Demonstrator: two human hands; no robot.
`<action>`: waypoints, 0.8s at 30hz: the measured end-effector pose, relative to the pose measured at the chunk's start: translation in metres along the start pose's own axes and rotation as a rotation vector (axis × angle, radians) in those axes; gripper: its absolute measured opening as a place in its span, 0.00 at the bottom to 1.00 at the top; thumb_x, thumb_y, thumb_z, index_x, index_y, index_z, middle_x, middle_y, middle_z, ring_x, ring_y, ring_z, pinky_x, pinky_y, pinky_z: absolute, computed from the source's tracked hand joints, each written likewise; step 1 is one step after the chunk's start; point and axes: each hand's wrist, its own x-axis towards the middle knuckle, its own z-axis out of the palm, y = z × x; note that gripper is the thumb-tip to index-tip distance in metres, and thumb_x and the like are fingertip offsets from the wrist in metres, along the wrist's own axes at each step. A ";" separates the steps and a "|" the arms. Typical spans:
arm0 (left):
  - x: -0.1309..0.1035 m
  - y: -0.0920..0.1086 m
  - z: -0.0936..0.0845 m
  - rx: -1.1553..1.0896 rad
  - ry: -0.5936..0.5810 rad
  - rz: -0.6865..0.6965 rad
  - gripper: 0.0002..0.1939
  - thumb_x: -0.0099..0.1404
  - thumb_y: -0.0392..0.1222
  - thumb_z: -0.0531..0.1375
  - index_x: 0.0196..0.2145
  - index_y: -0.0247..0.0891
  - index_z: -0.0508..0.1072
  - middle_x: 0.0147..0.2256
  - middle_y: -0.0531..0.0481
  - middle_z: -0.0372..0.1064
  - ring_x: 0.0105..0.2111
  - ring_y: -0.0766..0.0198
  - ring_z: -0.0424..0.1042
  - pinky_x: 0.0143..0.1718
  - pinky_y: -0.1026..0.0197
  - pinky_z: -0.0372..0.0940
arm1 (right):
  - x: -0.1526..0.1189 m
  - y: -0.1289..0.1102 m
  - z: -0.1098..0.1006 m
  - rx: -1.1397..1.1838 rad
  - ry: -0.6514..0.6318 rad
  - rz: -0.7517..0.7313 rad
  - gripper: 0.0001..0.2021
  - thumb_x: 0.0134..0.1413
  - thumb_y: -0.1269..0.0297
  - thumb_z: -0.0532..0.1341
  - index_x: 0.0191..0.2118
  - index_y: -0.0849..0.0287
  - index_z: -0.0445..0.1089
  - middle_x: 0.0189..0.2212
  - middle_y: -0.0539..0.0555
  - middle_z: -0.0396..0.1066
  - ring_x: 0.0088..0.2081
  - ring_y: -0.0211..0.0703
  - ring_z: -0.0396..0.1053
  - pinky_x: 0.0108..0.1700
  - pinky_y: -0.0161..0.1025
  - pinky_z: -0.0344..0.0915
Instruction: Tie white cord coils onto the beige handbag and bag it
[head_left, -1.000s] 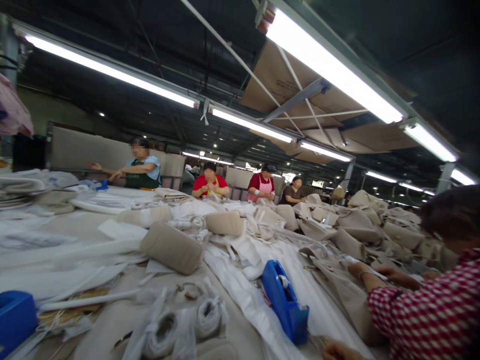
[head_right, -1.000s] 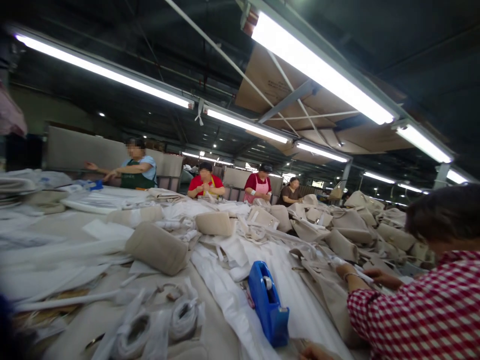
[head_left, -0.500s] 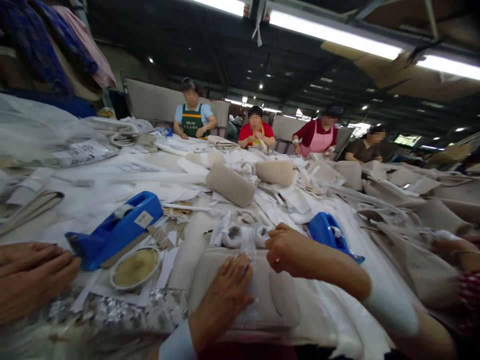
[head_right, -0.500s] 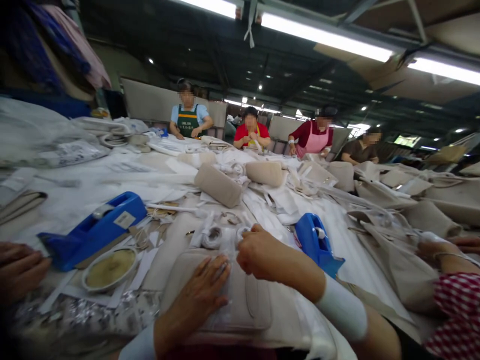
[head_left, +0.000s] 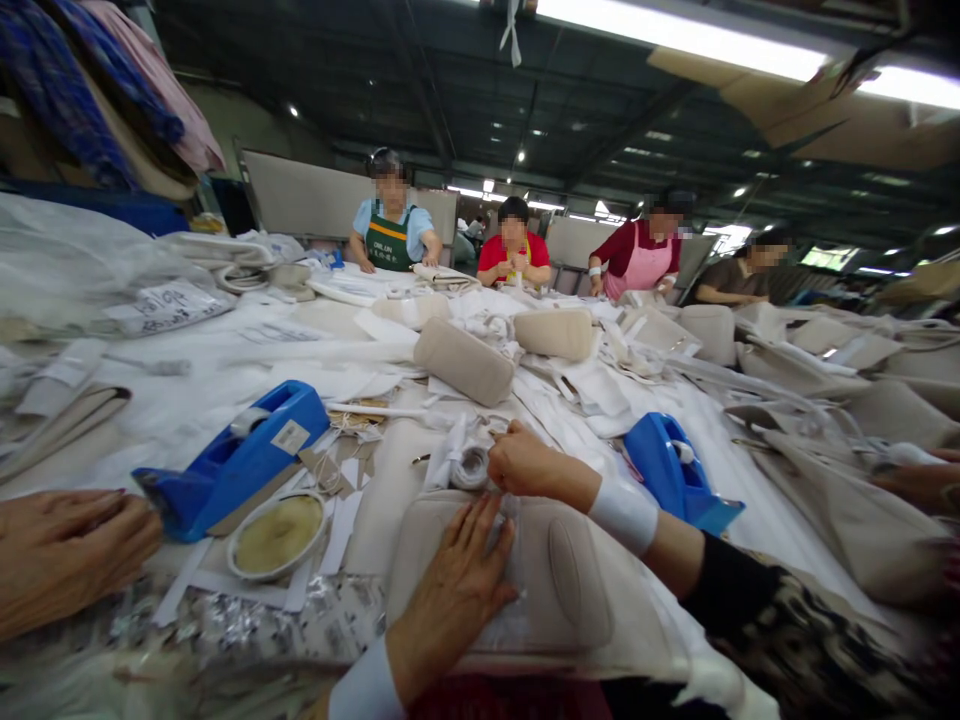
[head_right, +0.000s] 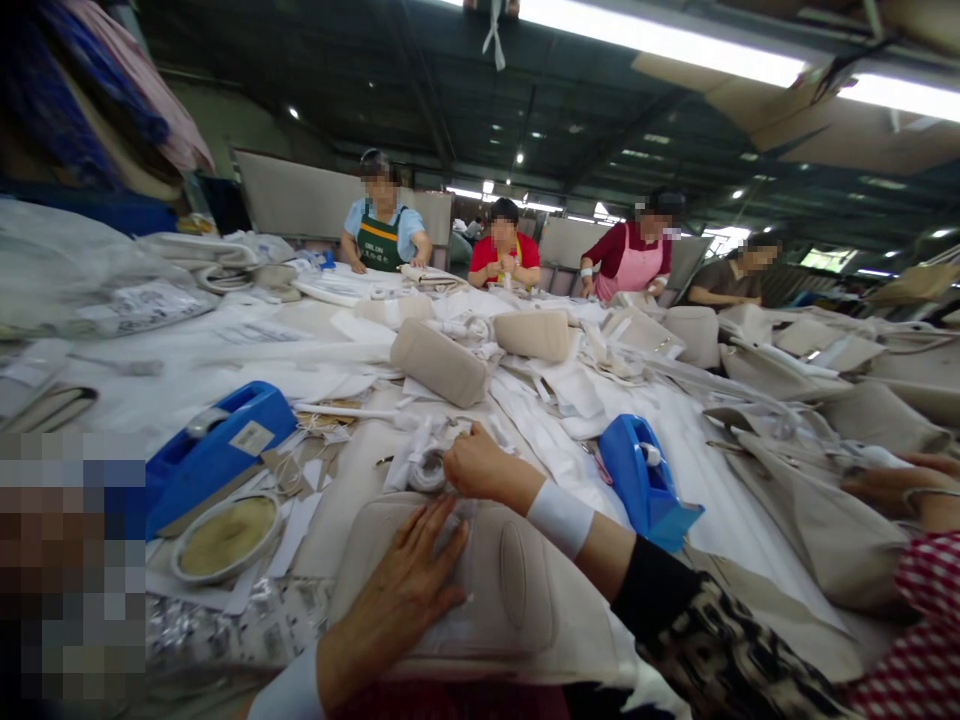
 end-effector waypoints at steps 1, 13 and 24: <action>0.000 0.000 0.000 0.005 -0.007 0.007 0.33 0.60 0.47 0.67 0.59 0.34 0.63 0.65 0.33 0.50 0.66 0.44 0.50 0.62 0.42 0.58 | 0.000 0.000 0.002 -0.007 0.011 0.001 0.11 0.55 0.71 0.56 0.30 0.61 0.77 0.33 0.61 0.77 0.39 0.49 0.70 0.45 0.46 0.52; -0.003 -0.008 0.016 0.078 0.001 0.083 0.34 0.61 0.51 0.65 0.60 0.33 0.63 0.63 0.40 0.57 0.64 0.42 0.53 0.61 0.42 0.59 | -0.003 -0.012 0.024 -0.106 0.251 0.008 0.11 0.58 0.73 0.56 0.34 0.63 0.76 0.33 0.61 0.75 0.49 0.57 0.63 0.60 0.60 0.40; -0.004 -0.006 0.011 0.152 0.001 0.094 0.35 0.60 0.49 0.67 0.61 0.35 0.62 0.63 0.43 0.57 0.64 0.44 0.54 0.60 0.44 0.61 | 0.007 0.014 0.033 -0.095 0.310 0.087 0.22 0.43 0.51 0.72 0.38 0.65 0.78 0.44 0.63 0.72 0.55 0.60 0.59 0.67 0.56 0.35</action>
